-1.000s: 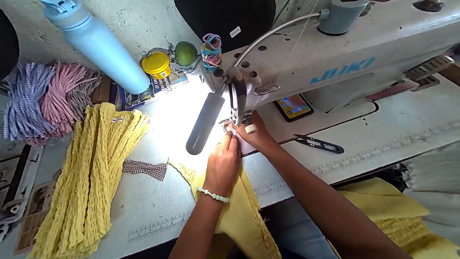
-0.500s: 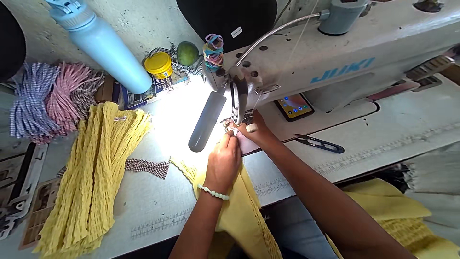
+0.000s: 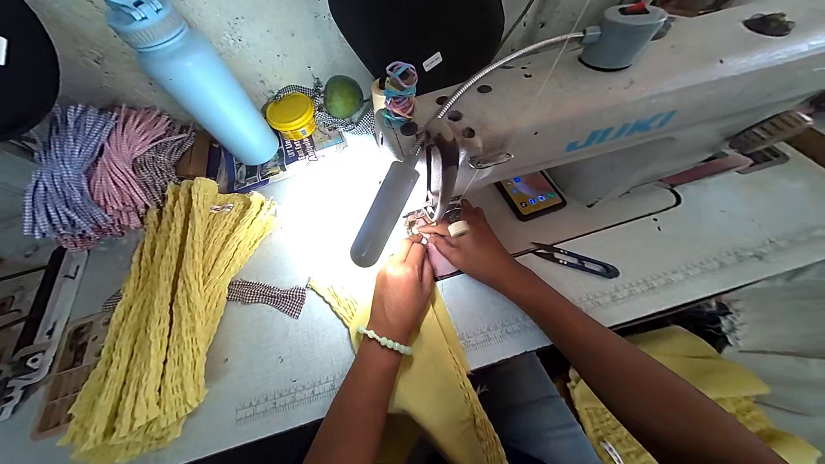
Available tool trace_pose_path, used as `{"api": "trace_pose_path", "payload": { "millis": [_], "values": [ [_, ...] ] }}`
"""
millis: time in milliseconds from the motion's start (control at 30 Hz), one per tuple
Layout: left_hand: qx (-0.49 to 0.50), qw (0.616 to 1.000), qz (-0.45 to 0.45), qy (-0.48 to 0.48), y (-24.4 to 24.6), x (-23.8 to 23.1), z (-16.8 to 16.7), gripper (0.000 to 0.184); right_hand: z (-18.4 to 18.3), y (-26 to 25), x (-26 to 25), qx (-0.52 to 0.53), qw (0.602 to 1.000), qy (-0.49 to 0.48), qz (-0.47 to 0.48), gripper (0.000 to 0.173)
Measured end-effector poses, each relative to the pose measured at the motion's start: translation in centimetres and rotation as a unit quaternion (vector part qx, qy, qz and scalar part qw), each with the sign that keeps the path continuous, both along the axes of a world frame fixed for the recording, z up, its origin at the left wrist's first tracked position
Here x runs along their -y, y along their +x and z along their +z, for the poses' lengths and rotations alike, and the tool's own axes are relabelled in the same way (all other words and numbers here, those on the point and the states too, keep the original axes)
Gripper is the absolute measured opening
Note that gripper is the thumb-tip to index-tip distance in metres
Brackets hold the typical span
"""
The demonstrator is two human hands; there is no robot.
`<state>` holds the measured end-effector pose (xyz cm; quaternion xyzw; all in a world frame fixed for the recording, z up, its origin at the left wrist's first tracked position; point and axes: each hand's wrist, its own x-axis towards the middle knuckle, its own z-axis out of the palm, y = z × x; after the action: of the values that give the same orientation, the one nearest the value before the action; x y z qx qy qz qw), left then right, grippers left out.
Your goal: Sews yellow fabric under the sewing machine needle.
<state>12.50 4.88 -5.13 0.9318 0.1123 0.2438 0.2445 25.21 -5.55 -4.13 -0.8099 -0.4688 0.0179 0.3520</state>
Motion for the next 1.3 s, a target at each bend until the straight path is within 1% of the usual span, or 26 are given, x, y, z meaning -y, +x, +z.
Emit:
{"api": "trace_pose_path", "payload": {
  "millis": [67,133,233,300,467,600,700,800,867,967,1033,1100,1233,1300],
  "values": [
    [-0.001,1.0,0.003,-0.006,0.0,0.0,0.0,0.019,-0.8,-0.2,0.4,0.029,1.0,0.004,0.007,0.021],
    [0.004,1.0,0.007,-0.005,-0.1,0.0,-0.1,0.018,-1.3,-0.3,0.4,0.064,0.998,0.021,0.003,0.024],
    [0.006,1.0,0.01,-0.008,-0.1,0.0,-0.1,0.018,-1.9,-0.4,-0.1,0.129,0.99,0.048,-0.001,0.016],
    [0.007,1.0,0.015,-0.006,-0.1,0.1,0.0,0.018,-2.2,-0.5,-0.2,0.166,0.985,0.054,0.004,0.013],
    [0.008,1.0,0.024,0.002,-0.1,0.2,0.0,0.018,-2.2,-0.5,-0.5,0.221,0.973,0.063,0.013,0.015],
    [0.02,0.999,0.032,0.009,-0.1,0.2,-0.1,0.017,-1.9,-0.7,-0.6,0.258,0.965,0.036,0.033,0.014],
    [0.021,0.999,0.032,-0.007,-0.1,0.2,0.1,0.017,-2.0,-1.0,-0.3,0.262,0.963,0.028,0.048,0.014],
    [0.01,0.999,0.033,-0.014,-0.2,0.2,0.2,0.018,-2.1,-1.1,0.3,0.257,0.964,0.019,0.061,0.018],
    [0.0,1.0,0.03,-0.001,-0.2,0.1,0.0,0.019,-2.1,-1.1,0.6,0.24,0.968,0.014,0.068,0.02],
    [-0.009,0.998,0.039,0.043,-0.3,0.1,-0.1,0.017,-2.1,-0.6,0.8,0.189,0.98,0.019,0.061,0.02],
    [-0.026,0.997,0.055,0.046,-0.3,0.1,0.2,0.016,-1.9,-0.3,0.7,0.135,0.989,0.029,0.052,0.018],
    [-0.042,0.996,0.074,0.039,-0.2,0.2,0.6,0.018,-1.5,0.0,0.5,0.099,0.993,0.032,0.047,0.019],
    [-0.072,0.99,0.119,0.014,0.2,0.4,1.1,0.023,-1.2,0.1,0.0,0.106,0.993,0.019,0.043,0.025],
    [-0.059,0.989,0.135,0.006,0.4,0.3,0.9,0.022,-1.5,0.1,-0.2,0.131,0.99,0.019,0.037,0.022]
  ]
}}
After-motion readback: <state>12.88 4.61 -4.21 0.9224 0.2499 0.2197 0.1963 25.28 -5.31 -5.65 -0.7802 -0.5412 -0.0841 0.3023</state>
